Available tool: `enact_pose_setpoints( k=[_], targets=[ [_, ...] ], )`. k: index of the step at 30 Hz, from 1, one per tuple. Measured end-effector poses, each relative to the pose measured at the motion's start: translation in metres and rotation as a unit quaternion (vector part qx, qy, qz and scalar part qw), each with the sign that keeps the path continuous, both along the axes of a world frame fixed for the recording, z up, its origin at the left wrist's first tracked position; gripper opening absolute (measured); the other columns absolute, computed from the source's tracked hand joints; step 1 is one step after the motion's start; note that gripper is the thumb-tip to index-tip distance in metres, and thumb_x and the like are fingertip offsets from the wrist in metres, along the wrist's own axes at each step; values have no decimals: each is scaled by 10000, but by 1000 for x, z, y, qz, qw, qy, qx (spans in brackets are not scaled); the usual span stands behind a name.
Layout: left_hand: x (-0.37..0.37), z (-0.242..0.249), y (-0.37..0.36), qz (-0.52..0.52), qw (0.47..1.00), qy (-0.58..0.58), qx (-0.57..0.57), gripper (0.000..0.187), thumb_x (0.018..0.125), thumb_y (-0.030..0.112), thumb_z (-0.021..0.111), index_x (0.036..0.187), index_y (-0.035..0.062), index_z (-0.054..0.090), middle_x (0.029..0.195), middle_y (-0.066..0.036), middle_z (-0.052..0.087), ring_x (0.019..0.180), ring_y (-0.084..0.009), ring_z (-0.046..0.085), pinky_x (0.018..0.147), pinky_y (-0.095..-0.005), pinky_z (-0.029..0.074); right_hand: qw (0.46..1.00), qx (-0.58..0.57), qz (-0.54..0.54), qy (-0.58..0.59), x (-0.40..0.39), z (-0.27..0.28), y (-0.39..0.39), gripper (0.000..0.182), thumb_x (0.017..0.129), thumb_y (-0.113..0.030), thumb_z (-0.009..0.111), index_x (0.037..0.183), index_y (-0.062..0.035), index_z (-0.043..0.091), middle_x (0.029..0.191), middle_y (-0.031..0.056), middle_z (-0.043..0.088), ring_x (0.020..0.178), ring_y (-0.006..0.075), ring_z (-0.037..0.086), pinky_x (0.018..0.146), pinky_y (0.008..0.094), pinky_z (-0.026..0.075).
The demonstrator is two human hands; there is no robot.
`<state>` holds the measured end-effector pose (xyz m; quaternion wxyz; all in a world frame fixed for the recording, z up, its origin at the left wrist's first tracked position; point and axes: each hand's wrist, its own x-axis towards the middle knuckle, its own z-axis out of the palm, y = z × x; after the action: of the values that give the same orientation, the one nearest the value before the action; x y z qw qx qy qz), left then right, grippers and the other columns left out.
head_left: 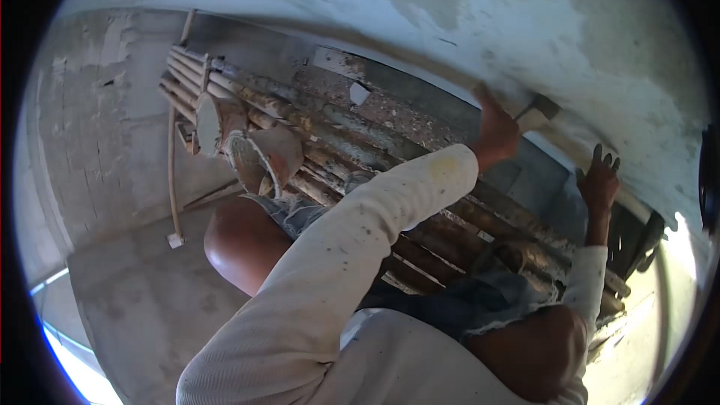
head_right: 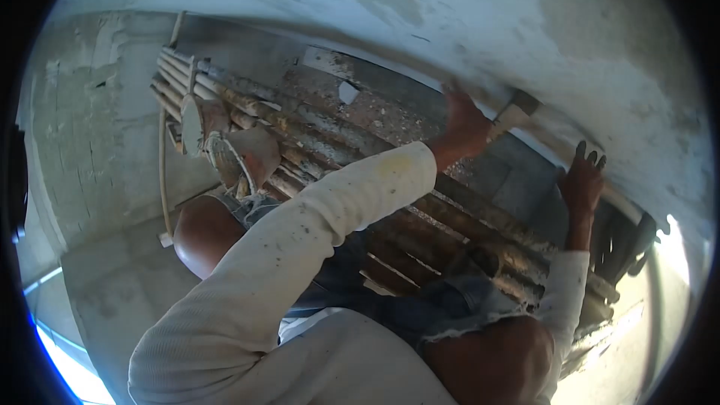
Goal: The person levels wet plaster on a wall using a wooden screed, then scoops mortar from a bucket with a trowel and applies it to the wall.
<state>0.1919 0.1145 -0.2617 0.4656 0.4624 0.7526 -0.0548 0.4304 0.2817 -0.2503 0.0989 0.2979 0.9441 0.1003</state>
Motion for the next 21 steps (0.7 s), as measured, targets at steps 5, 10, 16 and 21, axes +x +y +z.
enact_pose_setpoints(
  k=[5, 10, 16, 21],
  targets=[
    [-61, 45, -2, -84, 989, -122, -10, 465, 956, 478, 731, 1236, 109, 781, 1314, -209, 734, 1247, -378, 685, 1002, -582, 539, 873, -447, -193, -23, -21, 24, 18, 385, 1017, -291, 688, 1224, 30, 735, 1068, 261, 771, 1063, 445, 730, 860, 568, 543],
    [-160, 152, -81, -177, 984, -11, 3, 482, 1070, 440, 603, 1301, 42, 742, 1314, -218, 732, 1231, -398, 689, 1055, -610, 518, 942, -312, -4, -124, -50, 81, -12, 354, 1001, -199, 650, 1257, 37, 716, 1103, 268, 751, 1099, 469, 700, 930, 527, 537],
    [-218, 236, -346, 351, 935, -24, 49, 433, 1071, 397, 620, 1258, 32, 760, 1169, -169, 746, 1020, -277, 716, 936, -451, 564, 890, -412, 113, -160, -91, 159, -93, 475, 974, -157, 638, 1411, 30, 637, 1399, 302, 647, 1305, 453, 618, 1110, 515, 500],
    [-153, 193, -597, 761, 580, 289, -15, 595, 921, 453, 799, 1298, -4, 739, 1099, -113, 802, 999, -251, 762, 890, -413, 592, 859, -444, 143, -213, -125, 178, -145, 495, 965, -171, 658, 1397, 71, 637, 1336, 331, 677, 1270, 483, 637, 1099, 511, 505]
  ],
)
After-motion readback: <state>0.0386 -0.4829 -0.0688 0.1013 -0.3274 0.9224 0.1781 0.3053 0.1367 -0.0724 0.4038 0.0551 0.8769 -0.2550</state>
